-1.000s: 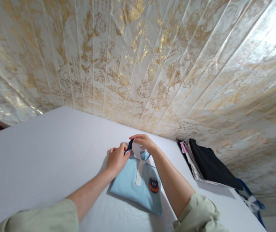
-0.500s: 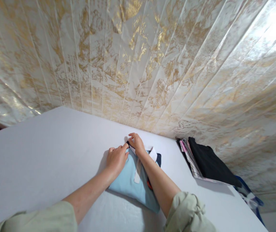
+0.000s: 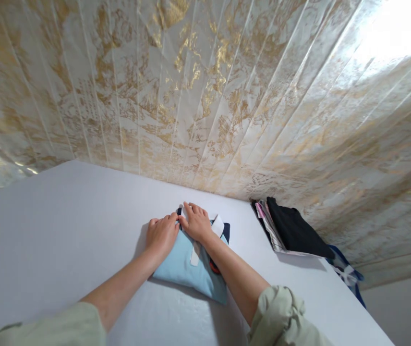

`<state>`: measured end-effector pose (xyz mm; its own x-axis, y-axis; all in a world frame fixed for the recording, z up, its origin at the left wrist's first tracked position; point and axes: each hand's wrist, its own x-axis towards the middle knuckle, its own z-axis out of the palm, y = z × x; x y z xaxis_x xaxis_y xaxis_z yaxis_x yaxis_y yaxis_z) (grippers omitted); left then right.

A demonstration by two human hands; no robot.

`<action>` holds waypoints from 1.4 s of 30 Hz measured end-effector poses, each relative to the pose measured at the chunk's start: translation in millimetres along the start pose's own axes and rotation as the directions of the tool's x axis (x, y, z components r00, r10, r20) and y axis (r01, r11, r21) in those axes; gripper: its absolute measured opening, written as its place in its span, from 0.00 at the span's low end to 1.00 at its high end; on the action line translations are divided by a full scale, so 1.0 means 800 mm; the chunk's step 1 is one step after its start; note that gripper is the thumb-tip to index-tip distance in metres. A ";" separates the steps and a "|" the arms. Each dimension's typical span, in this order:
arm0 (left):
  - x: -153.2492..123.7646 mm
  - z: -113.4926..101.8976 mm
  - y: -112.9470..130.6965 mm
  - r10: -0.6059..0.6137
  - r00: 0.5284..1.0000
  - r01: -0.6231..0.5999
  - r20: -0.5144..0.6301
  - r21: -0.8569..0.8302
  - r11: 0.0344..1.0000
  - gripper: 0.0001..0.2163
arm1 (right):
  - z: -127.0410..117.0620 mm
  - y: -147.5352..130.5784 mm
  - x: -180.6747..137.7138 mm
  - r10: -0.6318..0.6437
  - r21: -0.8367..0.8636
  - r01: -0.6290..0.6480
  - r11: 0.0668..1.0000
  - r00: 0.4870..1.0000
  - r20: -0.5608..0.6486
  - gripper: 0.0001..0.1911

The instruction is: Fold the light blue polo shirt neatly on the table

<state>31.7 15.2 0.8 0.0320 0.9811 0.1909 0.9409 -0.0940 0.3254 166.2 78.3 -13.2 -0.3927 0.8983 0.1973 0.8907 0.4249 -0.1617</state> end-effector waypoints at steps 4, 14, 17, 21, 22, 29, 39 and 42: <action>-0.003 -0.006 0.003 -0.017 0.998 0.021 -0.068 0.046 0.999 0.10 | -0.005 -0.002 0.002 0.015 0.004 -0.015 1.000 0.999 0.032 0.36; -0.047 0.021 0.058 0.440 0.898 -0.440 -0.020 -0.096 0.893 0.22 | -0.069 0.098 -0.055 0.242 0.068 -0.235 0.970 0.962 -0.126 0.21; -0.061 0.035 0.062 0.507 0.857 -0.491 0.091 -0.151 0.858 0.26 | -0.046 0.125 -0.077 0.268 0.082 -0.262 0.962 0.960 -0.081 0.19; -0.065 0.035 0.060 0.514 0.846 -0.492 0.142 -0.161 0.855 0.28 | -0.021 0.140 -0.083 0.306 0.156 -0.283 0.946 0.940 -0.152 0.18; -0.064 0.033 0.059 0.514 0.845 -0.492 0.150 -0.160 0.856 0.28 | -0.018 0.143 -0.082 0.312 0.196 -0.280 0.940 0.937 -0.160 0.17; -0.061 0.034 0.058 0.522 0.842 -0.502 0.133 -0.157 0.850 0.27 | -0.038 0.144 -0.074 0.338 0.439 -0.208 0.874 0.909 -0.244 0.17; -0.064 0.028 0.060 0.518 0.837 -0.509 0.178 -0.095 0.855 0.28 | -0.063 0.067 0.001 0.153 -0.016 -0.152 0.988 0.983 0.104 0.13; -0.064 0.031 0.059 0.527 0.837 -0.518 0.149 -0.098 0.850 0.28 | -0.063 0.067 0.002 0.158 -0.017 -0.157 0.987 0.981 0.110 0.12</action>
<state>82.4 -35.4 -16.7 0.5726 0.7967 0.1935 0.7502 -0.6043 0.2681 224.6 97.0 27.3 -0.2699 0.9609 0.0614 0.9451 0.2765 -0.1742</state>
